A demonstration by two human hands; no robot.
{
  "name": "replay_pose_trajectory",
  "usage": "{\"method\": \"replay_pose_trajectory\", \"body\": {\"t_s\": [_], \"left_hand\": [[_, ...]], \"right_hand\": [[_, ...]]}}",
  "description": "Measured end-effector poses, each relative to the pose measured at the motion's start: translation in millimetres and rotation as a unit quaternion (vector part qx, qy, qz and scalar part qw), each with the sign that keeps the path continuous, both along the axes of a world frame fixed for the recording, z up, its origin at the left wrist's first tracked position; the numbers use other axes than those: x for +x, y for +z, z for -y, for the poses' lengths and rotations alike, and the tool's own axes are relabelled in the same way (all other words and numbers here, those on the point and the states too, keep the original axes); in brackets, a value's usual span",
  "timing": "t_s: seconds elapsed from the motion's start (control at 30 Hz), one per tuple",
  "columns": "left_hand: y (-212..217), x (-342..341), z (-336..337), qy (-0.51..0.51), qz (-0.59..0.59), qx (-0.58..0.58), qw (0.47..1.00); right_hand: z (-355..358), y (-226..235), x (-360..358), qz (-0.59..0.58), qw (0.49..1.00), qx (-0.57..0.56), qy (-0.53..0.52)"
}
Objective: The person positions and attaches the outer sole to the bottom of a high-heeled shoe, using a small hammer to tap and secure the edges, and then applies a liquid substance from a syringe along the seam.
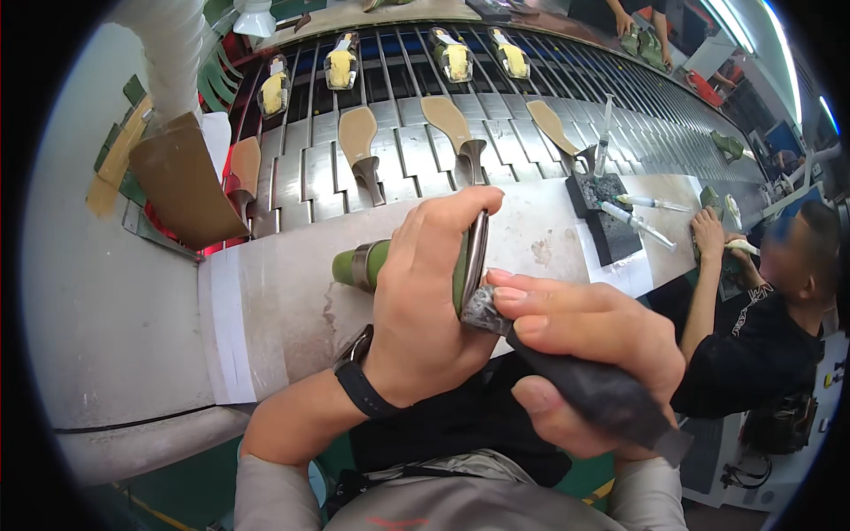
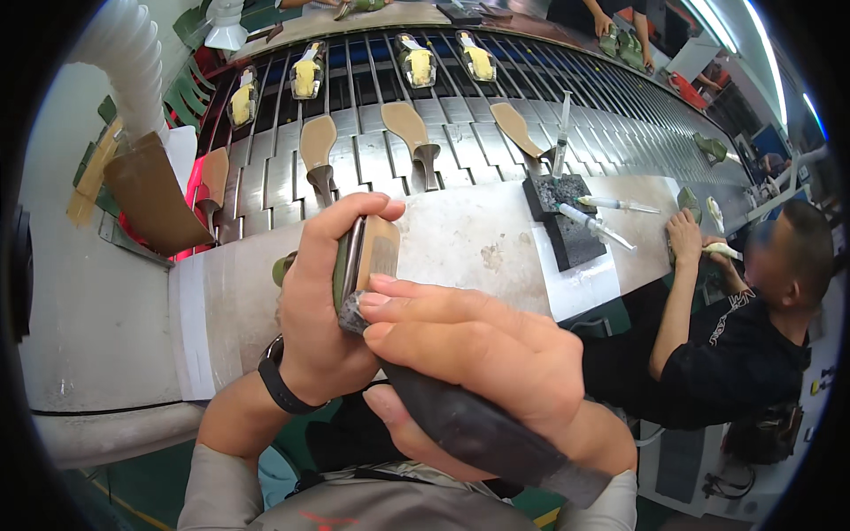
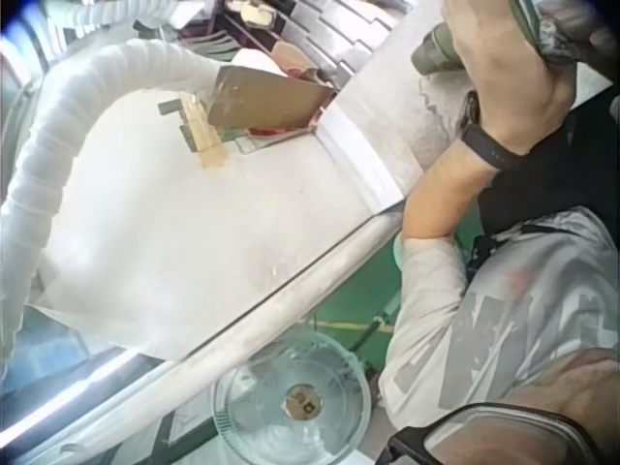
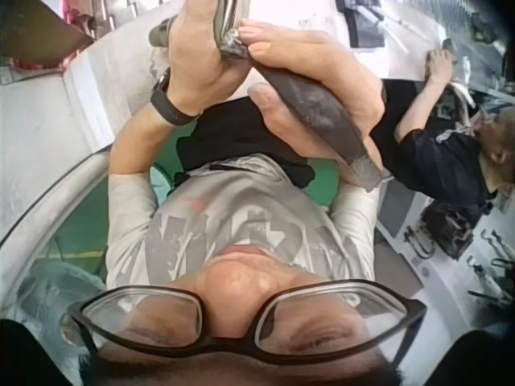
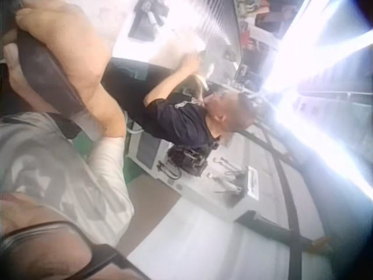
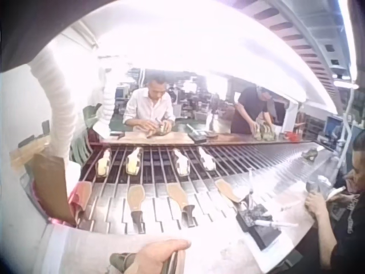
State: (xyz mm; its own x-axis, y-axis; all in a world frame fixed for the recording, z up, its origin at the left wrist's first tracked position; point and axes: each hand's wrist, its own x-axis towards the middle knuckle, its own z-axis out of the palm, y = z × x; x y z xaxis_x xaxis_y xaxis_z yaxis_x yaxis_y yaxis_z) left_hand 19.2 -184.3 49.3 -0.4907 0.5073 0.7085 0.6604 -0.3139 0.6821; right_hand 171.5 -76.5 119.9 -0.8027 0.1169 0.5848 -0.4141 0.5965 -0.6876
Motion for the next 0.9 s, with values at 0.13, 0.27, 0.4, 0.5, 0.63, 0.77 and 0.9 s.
{"method": "replay_pose_trajectory", "body": {"t_s": [0.13,0.27,0.4,0.5,0.63,0.77,0.9], "left_hand": [[-2.6,7.1,7.5,-0.006,-0.012,-0.016,1.0],[-11.3,12.3,12.8,0.0,-0.053,0.006,0.999],[-23.3,17.5,23.0,-0.008,-0.082,0.03,0.996],[-32.1,25.3,43.0,0.0,-0.154,0.005,0.988],[-76.5,48.7,64.9,0.084,-0.195,0.081,0.974],[-126.7,55.1,97.1,0.164,-0.19,-0.055,0.967],[-150.0,53.8,124.0,0.159,-0.256,-0.172,0.938]], "right_hand": [[-2.5,17.7,-5.1,0.06,0.993,-0.094,-0.039],[-5.3,41.2,-10.0,0.144,0.979,-0.127,-0.064],[-3.4,45.6,-6.8,0.188,0.965,-0.173,-0.065],[8.7,38.4,1.0,0.222,0.94,-0.254,-0.059],[30.7,-7.1,23.7,0.211,0.929,-0.304,0.01],[53.6,-99.8,52.5,0.167,0.924,-0.341,-0.041],[75.0,-133.7,56.0,0.201,0.872,-0.436,-0.097]]}}
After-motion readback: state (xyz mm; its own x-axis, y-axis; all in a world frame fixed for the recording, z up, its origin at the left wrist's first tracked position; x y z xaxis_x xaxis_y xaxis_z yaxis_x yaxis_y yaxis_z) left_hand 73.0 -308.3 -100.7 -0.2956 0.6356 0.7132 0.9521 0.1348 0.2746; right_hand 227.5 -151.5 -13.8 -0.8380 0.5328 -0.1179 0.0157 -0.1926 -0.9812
